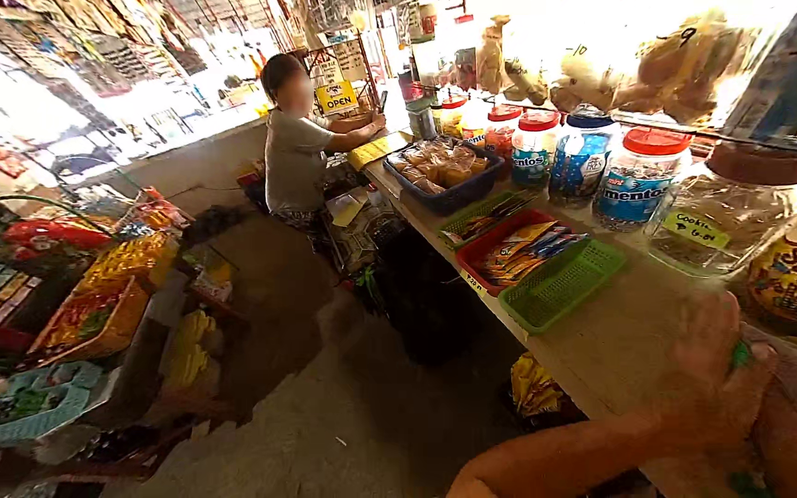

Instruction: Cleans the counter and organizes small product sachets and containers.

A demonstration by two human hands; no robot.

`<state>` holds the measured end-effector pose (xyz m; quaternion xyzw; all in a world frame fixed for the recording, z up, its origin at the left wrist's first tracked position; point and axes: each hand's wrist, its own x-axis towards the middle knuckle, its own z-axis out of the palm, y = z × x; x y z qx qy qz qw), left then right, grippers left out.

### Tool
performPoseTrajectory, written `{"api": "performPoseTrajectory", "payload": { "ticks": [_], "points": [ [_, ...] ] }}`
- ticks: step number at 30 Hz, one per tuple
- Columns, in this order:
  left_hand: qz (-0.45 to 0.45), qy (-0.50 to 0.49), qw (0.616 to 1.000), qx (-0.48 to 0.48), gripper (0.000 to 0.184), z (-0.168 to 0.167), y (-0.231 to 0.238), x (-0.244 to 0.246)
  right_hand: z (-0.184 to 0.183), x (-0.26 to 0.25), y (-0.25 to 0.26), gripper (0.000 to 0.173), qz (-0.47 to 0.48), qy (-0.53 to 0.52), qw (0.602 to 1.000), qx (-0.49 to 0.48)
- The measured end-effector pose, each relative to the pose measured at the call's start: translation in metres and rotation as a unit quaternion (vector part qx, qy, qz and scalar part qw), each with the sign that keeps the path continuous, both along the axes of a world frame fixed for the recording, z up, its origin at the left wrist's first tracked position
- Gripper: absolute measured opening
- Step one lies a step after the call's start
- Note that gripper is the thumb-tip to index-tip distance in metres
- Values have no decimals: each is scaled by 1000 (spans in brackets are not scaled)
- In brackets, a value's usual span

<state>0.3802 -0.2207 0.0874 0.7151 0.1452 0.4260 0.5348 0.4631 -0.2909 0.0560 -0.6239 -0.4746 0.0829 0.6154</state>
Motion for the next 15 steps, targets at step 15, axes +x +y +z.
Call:
{"api": "performPoseTrajectory", "payload": {
  "ticks": [15],
  "points": [
    [-59,1,993,-100,55,6,14,-4,-9,0,3,43,15,-65,998,8]
  ]
}}
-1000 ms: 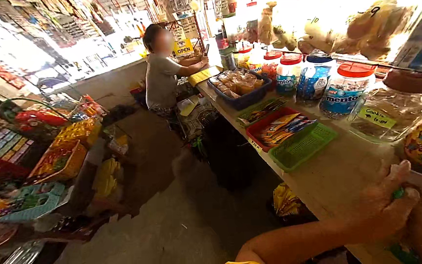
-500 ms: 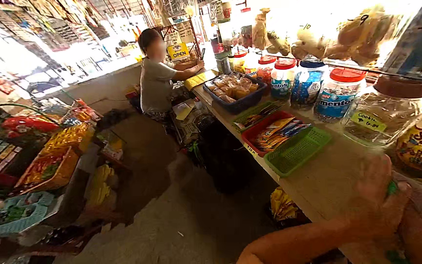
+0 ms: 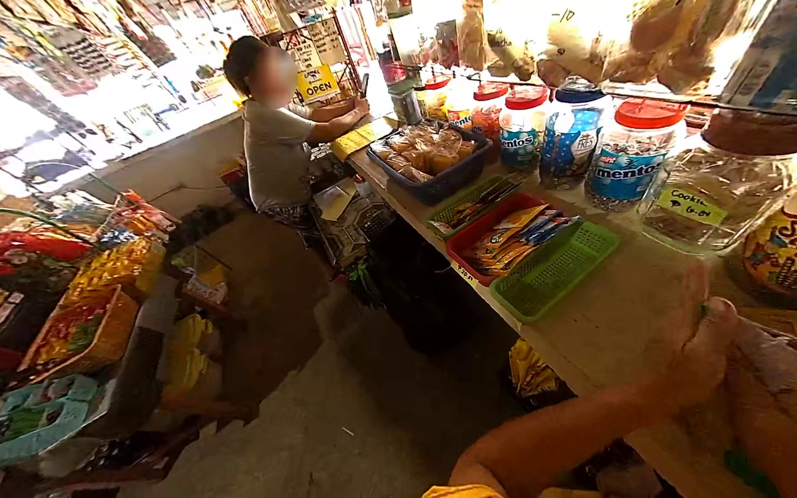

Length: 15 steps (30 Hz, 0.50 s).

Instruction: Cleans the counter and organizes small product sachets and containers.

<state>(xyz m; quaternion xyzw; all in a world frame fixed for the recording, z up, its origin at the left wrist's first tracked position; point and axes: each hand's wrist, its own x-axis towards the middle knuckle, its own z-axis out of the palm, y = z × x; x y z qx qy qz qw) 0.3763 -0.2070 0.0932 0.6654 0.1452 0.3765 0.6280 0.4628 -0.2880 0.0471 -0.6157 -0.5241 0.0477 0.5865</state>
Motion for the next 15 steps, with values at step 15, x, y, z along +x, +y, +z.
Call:
{"api": "performPoseTrajectory", "payload": {
  "ticks": [15],
  "points": [
    [37,3,996,77,55,-2,-6,3,2,0,2,41,-2,9,1000,28]
  ]
}}
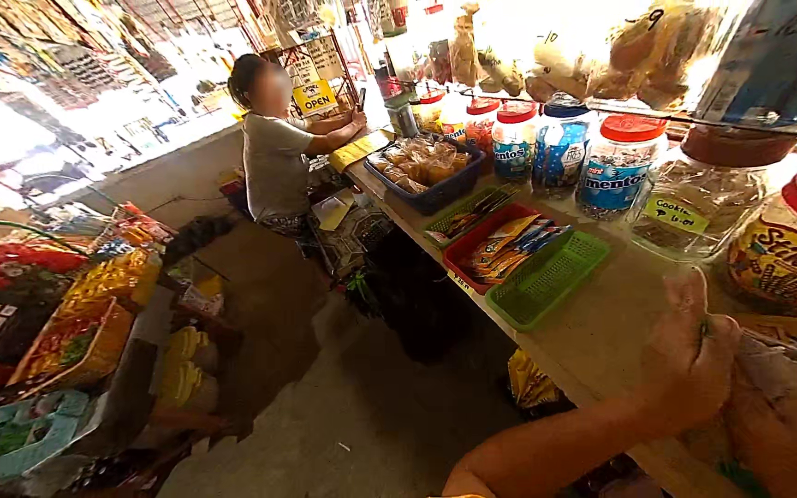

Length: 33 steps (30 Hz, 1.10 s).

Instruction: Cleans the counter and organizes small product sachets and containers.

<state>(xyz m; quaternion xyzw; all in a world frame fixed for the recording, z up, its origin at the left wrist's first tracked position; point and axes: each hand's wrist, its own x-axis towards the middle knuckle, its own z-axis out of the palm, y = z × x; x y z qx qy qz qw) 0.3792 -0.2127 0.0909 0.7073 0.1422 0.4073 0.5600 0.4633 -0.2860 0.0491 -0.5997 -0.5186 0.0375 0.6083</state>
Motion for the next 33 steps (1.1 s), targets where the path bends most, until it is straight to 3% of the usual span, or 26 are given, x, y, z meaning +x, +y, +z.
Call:
{"api": "performPoseTrajectory", "payload": {
  "ticks": [3,7,11,14,17,20,23,26,29,33],
  "points": [
    [6,23,999,26,52,2,-19,-10,6,1,-6,37,-6,54,999,-1],
    [18,29,998,58,50,-7,-35,-5,27,-2,-10,32,-39,162,979,-115],
    [-12,-10,1000,12,53,-6,-13,2,22,-7,-7,33,19,78,997,-13],
    [-4,-21,1000,-2,54,0,-5,2,31,-18,-2,33,-9,40,999,3],
    [-50,25,998,9,56,-4,-23,-7,17,6,-4,32,-6,69,998,13],
    [-117,64,990,-37,56,0,-35,-19,36,13,-10,42,-66,172,983,-14],
    [-97,103,985,-97,51,3,-26,-19,48,34,-19,43,-159,133,978,11],
    [-75,132,985,-87,41,-4,-11,-6,59,47,-33,37,-242,143,959,40],
    [-115,164,978,-61,35,-10,-14,12,56,57,-38,32,-250,141,955,74],
    [-164,286,944,-3,41,-7,-29,36,57,52,-38,28,-235,93,964,80]
  ]
}}
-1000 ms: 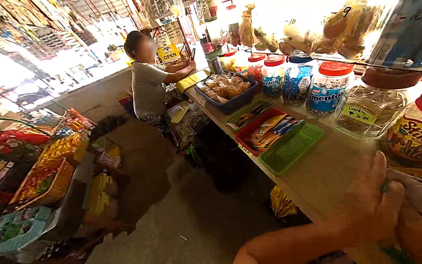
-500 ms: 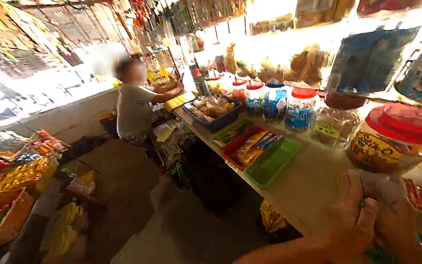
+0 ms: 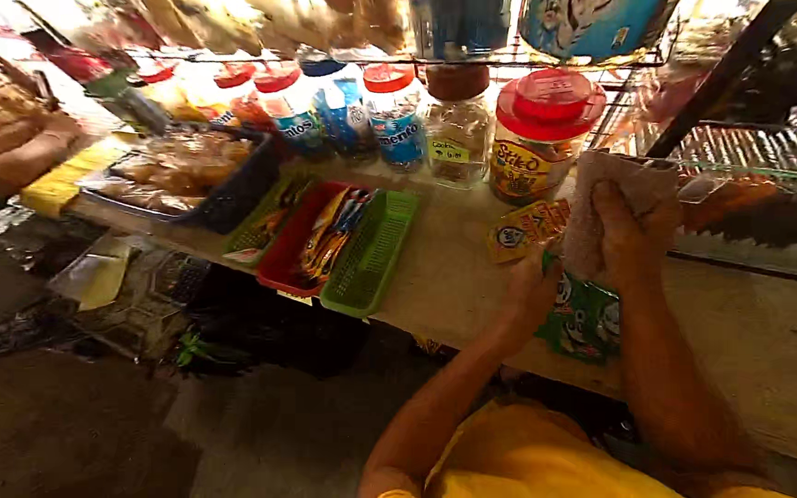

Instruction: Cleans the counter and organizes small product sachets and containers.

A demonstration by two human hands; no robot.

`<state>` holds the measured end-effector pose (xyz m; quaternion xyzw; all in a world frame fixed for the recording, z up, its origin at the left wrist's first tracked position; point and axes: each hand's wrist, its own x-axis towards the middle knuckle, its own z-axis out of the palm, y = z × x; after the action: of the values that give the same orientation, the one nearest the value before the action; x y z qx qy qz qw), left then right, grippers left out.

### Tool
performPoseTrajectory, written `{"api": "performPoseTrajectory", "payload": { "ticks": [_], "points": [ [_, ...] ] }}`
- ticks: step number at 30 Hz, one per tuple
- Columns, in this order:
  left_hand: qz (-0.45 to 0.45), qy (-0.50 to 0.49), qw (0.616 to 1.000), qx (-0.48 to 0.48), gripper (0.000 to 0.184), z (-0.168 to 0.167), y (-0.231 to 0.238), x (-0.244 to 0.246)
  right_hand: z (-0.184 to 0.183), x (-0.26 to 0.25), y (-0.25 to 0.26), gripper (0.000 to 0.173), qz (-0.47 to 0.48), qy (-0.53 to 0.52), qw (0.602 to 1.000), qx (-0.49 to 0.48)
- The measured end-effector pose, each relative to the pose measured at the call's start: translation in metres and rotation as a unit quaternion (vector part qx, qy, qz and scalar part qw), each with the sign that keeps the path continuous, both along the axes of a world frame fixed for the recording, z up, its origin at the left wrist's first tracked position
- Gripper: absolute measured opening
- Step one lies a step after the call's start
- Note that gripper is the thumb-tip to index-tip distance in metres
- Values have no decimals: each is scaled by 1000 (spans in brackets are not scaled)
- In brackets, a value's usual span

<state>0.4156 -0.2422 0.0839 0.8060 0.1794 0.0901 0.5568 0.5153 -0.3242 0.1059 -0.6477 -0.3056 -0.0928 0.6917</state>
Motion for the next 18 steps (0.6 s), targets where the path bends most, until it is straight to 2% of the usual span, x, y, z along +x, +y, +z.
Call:
{"api": "performPoseTrajectory", "payload": {
  "ticks": [2,5,7,12,18],
  "points": [
    [-22,25,997,68,44,-3,-3,5,0,0,0,30,-11,0,1000,-5],
    [6,-36,979,201,41,-20,3,7,-1,4,0,35,-24,-11,1000,-5],
    [23,-68,964,257,38,-29,21,12,-4,7,0,38,-21,-24,999,4],
    [-25,-1,953,303,54,-35,73,30,-10,7,4,38,-17,-48,999,2],
    [-9,31,957,289,68,-34,81,31,-11,6,5,35,-5,-72,997,-25]
  ]
}}
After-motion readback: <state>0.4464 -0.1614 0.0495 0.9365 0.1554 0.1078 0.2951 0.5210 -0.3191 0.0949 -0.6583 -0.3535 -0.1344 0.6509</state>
